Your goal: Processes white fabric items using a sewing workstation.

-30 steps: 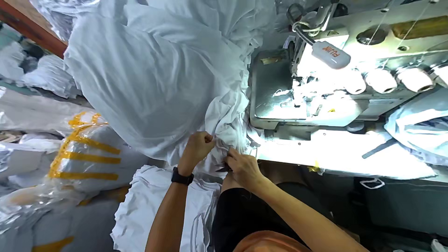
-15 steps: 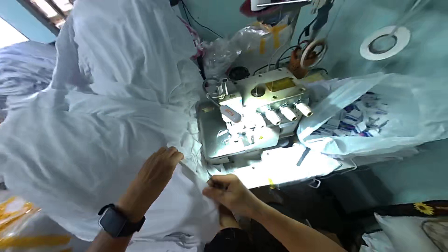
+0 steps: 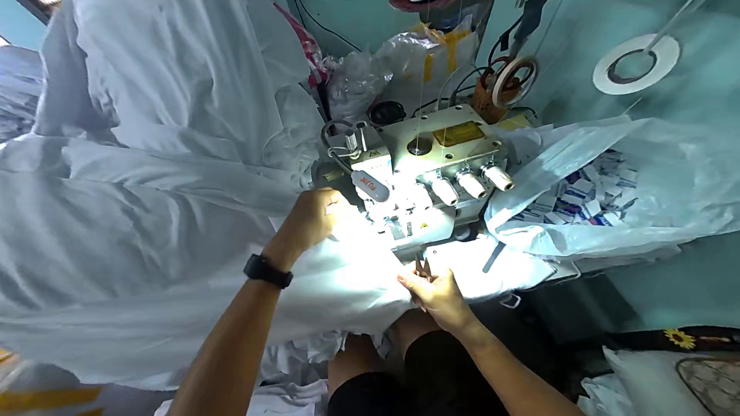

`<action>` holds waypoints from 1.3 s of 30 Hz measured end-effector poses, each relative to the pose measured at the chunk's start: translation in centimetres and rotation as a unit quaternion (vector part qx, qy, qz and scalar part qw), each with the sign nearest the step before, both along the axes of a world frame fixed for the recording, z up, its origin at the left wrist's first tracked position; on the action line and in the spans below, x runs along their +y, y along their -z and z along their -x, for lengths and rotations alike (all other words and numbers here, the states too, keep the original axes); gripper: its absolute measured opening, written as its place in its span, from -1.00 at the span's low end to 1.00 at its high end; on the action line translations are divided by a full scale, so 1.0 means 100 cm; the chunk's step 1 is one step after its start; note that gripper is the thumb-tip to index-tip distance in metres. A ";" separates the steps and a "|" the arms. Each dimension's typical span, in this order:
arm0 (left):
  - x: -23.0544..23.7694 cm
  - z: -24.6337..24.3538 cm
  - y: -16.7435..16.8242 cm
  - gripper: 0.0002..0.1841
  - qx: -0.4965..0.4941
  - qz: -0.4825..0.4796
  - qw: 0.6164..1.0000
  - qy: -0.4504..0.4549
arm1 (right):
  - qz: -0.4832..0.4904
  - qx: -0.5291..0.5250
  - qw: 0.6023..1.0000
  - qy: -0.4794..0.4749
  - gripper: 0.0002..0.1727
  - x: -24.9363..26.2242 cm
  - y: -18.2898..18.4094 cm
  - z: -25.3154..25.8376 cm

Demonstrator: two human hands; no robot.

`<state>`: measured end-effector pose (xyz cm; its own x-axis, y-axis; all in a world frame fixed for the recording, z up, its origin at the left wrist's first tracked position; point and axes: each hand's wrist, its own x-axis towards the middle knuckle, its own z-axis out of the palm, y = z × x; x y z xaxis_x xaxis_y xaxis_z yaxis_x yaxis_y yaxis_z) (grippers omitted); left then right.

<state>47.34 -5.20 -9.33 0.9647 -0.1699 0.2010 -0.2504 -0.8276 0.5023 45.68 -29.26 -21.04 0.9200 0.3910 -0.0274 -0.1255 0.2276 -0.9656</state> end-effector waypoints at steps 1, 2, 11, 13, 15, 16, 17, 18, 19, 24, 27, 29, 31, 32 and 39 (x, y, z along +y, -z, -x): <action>-0.002 -0.005 0.008 -0.94 0.012 -0.003 1.000 -0.011 | 0.006 0.012 1.000 0.007 -0.83 0.001 0.004 0.000; -0.004 -0.010 0.013 -0.93 0.031 0.002 0.999 -0.025 | 0.009 0.012 1.000 0.013 -0.83 0.002 0.009 0.001; -0.022 -0.005 0.020 -0.94 0.076 0.008 0.991 -0.114 | 0.028 -0.166 0.985 0.026 -0.88 0.004 0.026 0.001; -0.022 -0.005 0.022 -0.92 0.071 0.014 0.991 -0.117 | 0.033 -0.172 0.984 0.034 -0.89 0.005 0.027 0.002; -0.019 -0.005 0.025 -0.91 0.072 0.028 0.990 -0.117 | 0.034 -0.176 0.983 0.038 -0.89 0.005 0.028 0.004; -0.018 -0.005 0.026 -0.90 0.072 0.031 0.990 -0.115 | 0.033 -0.176 0.983 0.038 -0.89 0.005 0.028 0.004; -0.018 -0.006 0.025 -0.89 0.073 0.032 0.990 -0.116 | 0.031 -0.175 0.983 0.034 -0.90 0.004 0.027 0.004; -0.019 -0.006 0.025 -0.90 0.072 0.030 0.990 -0.115 | 0.030 -0.172 0.984 0.030 -0.90 0.003 0.027 0.005; -0.019 -0.006 0.026 -0.92 0.066 0.023 0.991 -0.113 | 0.026 -0.168 0.985 0.026 -0.91 0.002 0.026 0.006; -0.020 -0.010 0.040 -0.89 -0.002 0.016 0.994 -0.109 | 0.030 -0.199 0.979 0.032 -0.87 0.001 0.026 0.009; -0.024 -0.018 0.047 -0.93 -0.038 0.017 0.993 -0.108 | 0.033 -0.199 0.977 0.065 -0.86 0.007 0.022 0.008; -0.028 -0.026 0.049 -0.92 -0.072 0.002 0.991 -0.110 | 0.023 -0.188 0.978 0.084 -0.87 0.013 0.019 0.005; -0.031 -0.032 0.048 -0.91 -0.106 -0.007 0.988 -0.113 | 0.014 -0.190 0.979 0.076 -0.87 0.015 0.017 0.002; -0.031 -0.033 0.048 -0.90 -0.115 -0.003 0.987 -0.111 | 0.013 -0.194 0.978 0.071 -0.86 0.015 0.016 0.001; -0.032 -0.029 0.053 -0.96 -0.110 0.002 0.986 -0.123 | 0.026 -0.209 0.975 0.064 -0.83 0.009 0.014 0.004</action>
